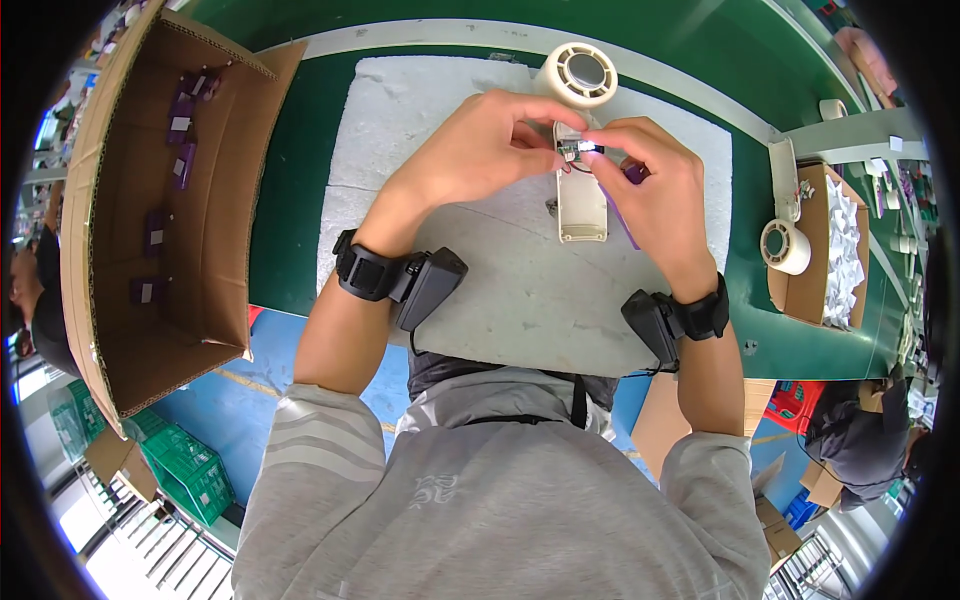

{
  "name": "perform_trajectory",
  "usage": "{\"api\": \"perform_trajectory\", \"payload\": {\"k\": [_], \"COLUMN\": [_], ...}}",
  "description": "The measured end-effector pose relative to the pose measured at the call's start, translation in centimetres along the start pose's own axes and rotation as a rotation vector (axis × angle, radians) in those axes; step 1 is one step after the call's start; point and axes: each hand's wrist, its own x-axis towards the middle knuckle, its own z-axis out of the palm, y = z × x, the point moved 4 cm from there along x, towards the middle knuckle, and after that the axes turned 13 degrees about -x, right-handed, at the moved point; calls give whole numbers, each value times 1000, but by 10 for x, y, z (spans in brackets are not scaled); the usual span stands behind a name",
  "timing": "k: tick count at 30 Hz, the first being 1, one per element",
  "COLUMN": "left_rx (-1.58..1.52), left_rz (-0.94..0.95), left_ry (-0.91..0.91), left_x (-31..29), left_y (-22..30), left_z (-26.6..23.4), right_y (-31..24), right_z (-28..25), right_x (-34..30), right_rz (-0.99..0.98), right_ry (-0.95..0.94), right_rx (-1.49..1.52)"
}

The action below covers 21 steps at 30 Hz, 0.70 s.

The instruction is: Assemble electronic components and batteries into plastic housings on a production line.

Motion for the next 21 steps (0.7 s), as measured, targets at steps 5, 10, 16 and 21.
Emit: {"api": "perform_trajectory", "payload": {"k": [5,10,16,21], "left_rx": [-71,-92,-59,-101], "left_rz": [53,67,99,86], "left_ry": [47,77,113,103], "left_x": [2,5,4,5], "left_y": [-4,-7,-8,-12], "left_z": [2,1,0,-1], "right_y": [-4,-7,-8,-7], "right_z": [0,-2,-2,0], "right_x": [1,3,4,3], "right_rz": [-20,-11,-39,-13], "right_ry": [37,80,108,93], "right_rx": [-68,-123,-164,-172]}}
